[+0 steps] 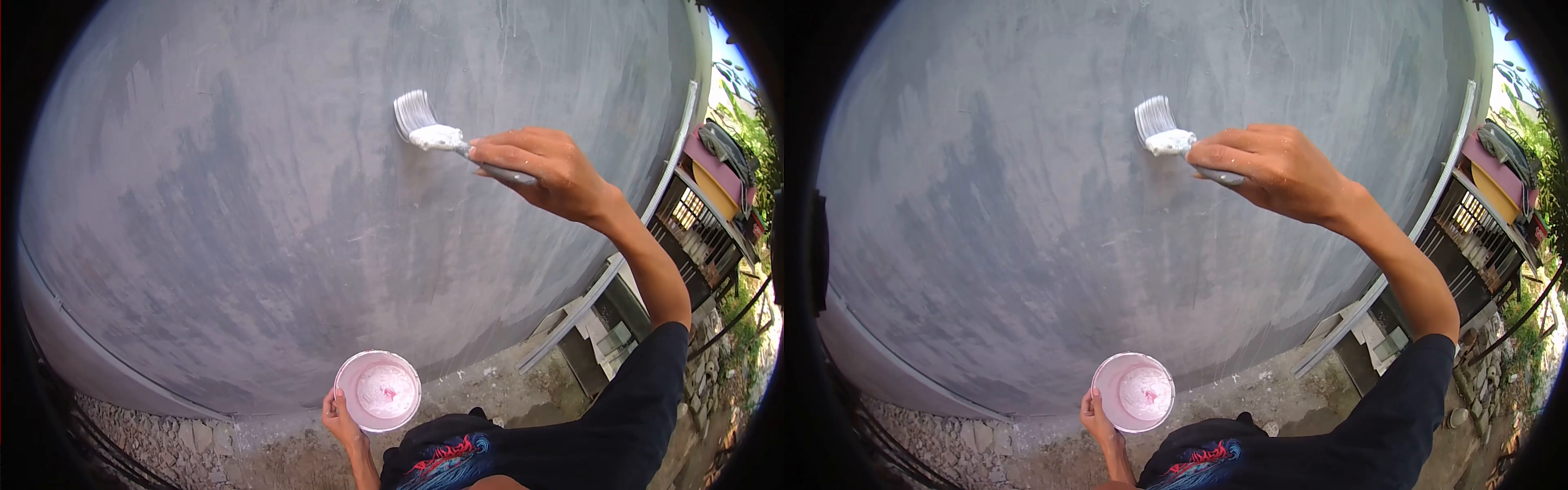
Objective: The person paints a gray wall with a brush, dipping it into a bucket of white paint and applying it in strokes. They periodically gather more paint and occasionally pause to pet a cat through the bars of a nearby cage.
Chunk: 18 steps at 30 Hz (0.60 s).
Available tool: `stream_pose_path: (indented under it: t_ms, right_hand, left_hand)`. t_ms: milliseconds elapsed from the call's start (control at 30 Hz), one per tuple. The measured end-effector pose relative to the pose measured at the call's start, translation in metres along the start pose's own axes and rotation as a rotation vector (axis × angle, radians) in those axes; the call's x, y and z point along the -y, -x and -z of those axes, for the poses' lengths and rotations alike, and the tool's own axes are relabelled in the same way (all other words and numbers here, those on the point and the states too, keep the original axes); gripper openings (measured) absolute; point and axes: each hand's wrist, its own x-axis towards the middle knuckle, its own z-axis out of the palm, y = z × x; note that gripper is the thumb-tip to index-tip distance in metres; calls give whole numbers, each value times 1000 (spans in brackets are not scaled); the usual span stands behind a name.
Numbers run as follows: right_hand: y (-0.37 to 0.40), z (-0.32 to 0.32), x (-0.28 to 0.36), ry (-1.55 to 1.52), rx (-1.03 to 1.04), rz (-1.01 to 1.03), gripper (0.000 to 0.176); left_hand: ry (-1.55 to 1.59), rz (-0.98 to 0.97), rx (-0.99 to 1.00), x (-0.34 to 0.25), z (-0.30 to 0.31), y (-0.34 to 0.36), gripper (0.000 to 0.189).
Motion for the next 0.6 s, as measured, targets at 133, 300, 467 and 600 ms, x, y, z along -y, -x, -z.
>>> stream_pose_path:
  t_ms: [133, 300, 467, 600]
  right_hand:
    - [-15, 12, -3, -117, -44, -14, 29]
    - [-62, 63, -62, 244, -448, 49, 22]
    - [-52, 34, -56, 251, -280, 129, 26]
    - [-50, 18, -29, -173, -115, 34, 24]
  left_hand:
    - [-15, 1, 3, 2, -1, -4, 28]
    - [-51, -25, 36, -4, -2, 1, 28]
    - [-39, -36, 1, -8, -3, 3, 28]
    - [-19, -29, -20, 1, -2, -2, 28]
